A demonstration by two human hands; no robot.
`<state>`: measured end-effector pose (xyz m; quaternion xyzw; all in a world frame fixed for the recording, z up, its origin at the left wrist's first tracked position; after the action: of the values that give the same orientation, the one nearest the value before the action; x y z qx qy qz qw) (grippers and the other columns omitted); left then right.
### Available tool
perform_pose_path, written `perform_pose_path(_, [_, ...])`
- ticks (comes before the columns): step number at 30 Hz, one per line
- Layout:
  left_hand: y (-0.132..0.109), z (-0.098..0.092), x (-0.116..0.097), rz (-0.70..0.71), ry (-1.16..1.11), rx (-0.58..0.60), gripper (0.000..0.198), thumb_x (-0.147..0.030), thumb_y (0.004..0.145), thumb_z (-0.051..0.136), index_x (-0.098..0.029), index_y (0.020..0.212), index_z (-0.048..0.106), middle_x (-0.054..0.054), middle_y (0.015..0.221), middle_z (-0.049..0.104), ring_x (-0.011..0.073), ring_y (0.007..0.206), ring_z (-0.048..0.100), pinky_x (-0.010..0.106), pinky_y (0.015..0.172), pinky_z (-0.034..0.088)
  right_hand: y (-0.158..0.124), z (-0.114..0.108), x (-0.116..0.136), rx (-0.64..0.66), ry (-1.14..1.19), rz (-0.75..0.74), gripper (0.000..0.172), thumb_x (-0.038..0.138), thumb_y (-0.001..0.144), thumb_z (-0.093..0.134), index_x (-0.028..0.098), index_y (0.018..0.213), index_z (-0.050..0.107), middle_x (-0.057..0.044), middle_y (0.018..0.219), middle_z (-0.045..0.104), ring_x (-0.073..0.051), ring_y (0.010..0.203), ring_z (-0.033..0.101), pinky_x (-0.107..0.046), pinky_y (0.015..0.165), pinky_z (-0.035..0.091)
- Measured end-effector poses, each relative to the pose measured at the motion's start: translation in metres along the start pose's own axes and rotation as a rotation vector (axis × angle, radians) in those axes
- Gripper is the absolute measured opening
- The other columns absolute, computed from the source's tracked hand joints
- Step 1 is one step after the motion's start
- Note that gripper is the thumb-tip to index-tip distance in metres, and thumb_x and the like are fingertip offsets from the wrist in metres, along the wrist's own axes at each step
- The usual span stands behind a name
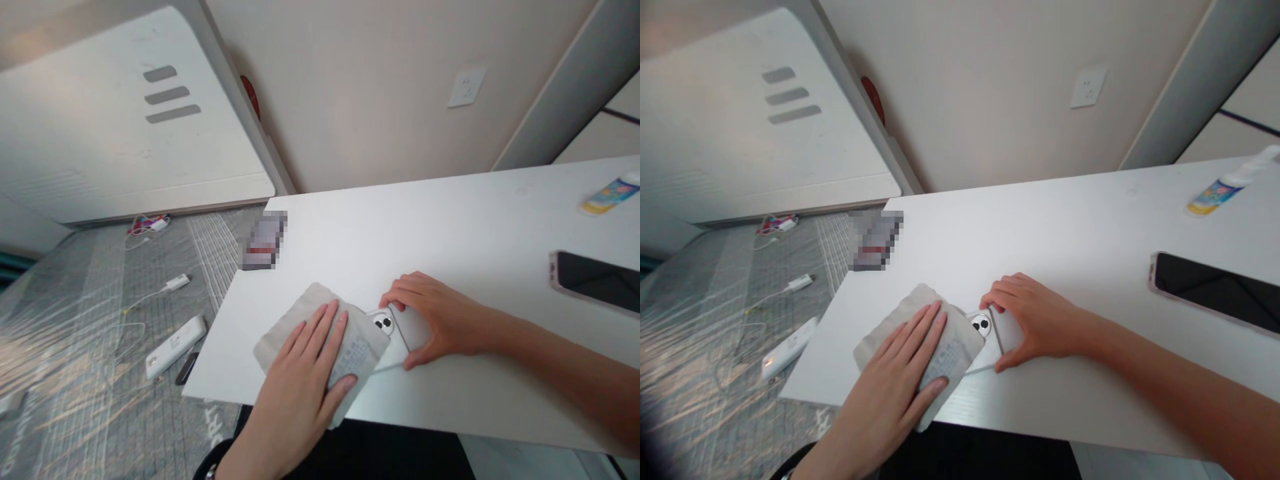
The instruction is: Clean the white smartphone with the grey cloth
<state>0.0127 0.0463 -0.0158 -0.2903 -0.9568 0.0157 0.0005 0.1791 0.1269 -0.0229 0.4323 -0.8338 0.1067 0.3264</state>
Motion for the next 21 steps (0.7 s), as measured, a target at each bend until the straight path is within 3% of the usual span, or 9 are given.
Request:
perform_pose_path(3, [0.007,0.000,-0.013,-0.032,-0.028,-0.030,0.083,-0.057,0.105,0.043,-0.014,0.167,0.008,0.014,0.174,0.015,0.0313,0.160,0.022,0.051,0.124,0.035,0.000,-0.001,0.002,-0.020,-0.019,-0.025,0.069,0.065,0.068,0.088,0.018,0.113,0.064,-0.008,0.106,0.065,-0.028,0.098,0.058,-0.043,0.093,0.041])
perform_pose_path(6, [0.016,0.001,-0.031,0.060,-0.068,0.013,0.077,-0.055,0.106,0.043,-0.023,0.167,0.009,0.007,0.175,0.012,0.0292,0.161,0.021,0.051,0.126,0.034,-0.001,-0.003,0.002,-0.065,-0.056,-0.029,0.067,0.055,0.069,0.089,0.016,0.117,0.062,-0.010,0.107,0.065,-0.029,0.100,0.058,-0.044,0.094,0.041])
perform_pose_path(8, [0.011,0.002,-0.023,0.067,-0.075,0.041,0.073,-0.055,0.107,0.040,-0.027,0.167,0.007,0.004,0.175,0.013,0.0265,0.161,0.022,0.050,0.125,0.035,-0.001,-0.003,0.002,-0.054,-0.044,-0.019,0.070,0.059,0.068,0.090,0.017,0.117,0.062,-0.009,0.105,0.064,-0.029,0.098,0.058,-0.043,0.092,0.042])
perform_pose_path(12, [-0.008,0.000,0.007,-0.086,-0.052,0.012,0.076,-0.054,0.108,0.037,-0.020,0.167,0.003,0.008,0.174,0.017,0.0278,0.161,0.021,0.053,0.125,0.035,0.000,0.001,-0.001,0.005,-0.008,0.014,0.071,0.070,0.067,0.087,0.019,0.111,0.065,-0.006,0.098,0.062,-0.027,0.091,0.057,-0.041,0.087,0.042])
perform_pose_path(15, [0.004,0.001,-0.009,-0.032,-0.086,0.007,0.075,-0.058,0.107,0.037,-0.024,0.167,0.008,0.006,0.175,0.014,0.0299,0.161,0.018,0.057,0.127,0.030,0.000,0.001,-0.002,-0.013,-0.035,0.008,0.070,0.063,0.066,0.090,0.019,0.113,0.063,-0.008,0.103,0.063,-0.028,0.094,0.057,-0.043,0.090,0.043])
perform_pose_path(18, [0.020,-0.001,-0.030,0.096,-0.131,0.034,0.071,-0.058,0.106,0.039,-0.029,0.166,0.015,0.004,0.175,0.011,0.0273,0.161,0.018,0.052,0.127,0.032,-0.001,0.000,-0.001,-0.057,-0.061,-0.007,0.065,0.052,0.068,0.090,0.017,0.116,0.062,-0.010,0.108,0.065,-0.029,0.100,0.058,-0.045,0.094,0.043])
perform_pose_path(21, [0.012,-0.003,-0.016,0.097,-0.084,0.048,0.069,-0.054,0.107,0.040,-0.032,0.166,0.011,0.003,0.175,0.016,0.0256,0.160,0.024,0.052,0.125,0.035,-0.001,0.000,0.000,-0.031,-0.045,0.001,0.072,0.064,0.067,0.089,0.017,0.114,0.063,-0.010,0.107,0.065,-0.029,0.099,0.058,-0.044,0.093,0.042])
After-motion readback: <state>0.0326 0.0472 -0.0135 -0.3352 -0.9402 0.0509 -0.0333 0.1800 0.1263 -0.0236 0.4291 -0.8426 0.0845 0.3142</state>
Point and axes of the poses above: each hand's wrist, its own y-axis towards the middle knuckle, its own z-axis out of the palm, x = y × z, the point moved 8 cm from there along y, towards the middle knuckle
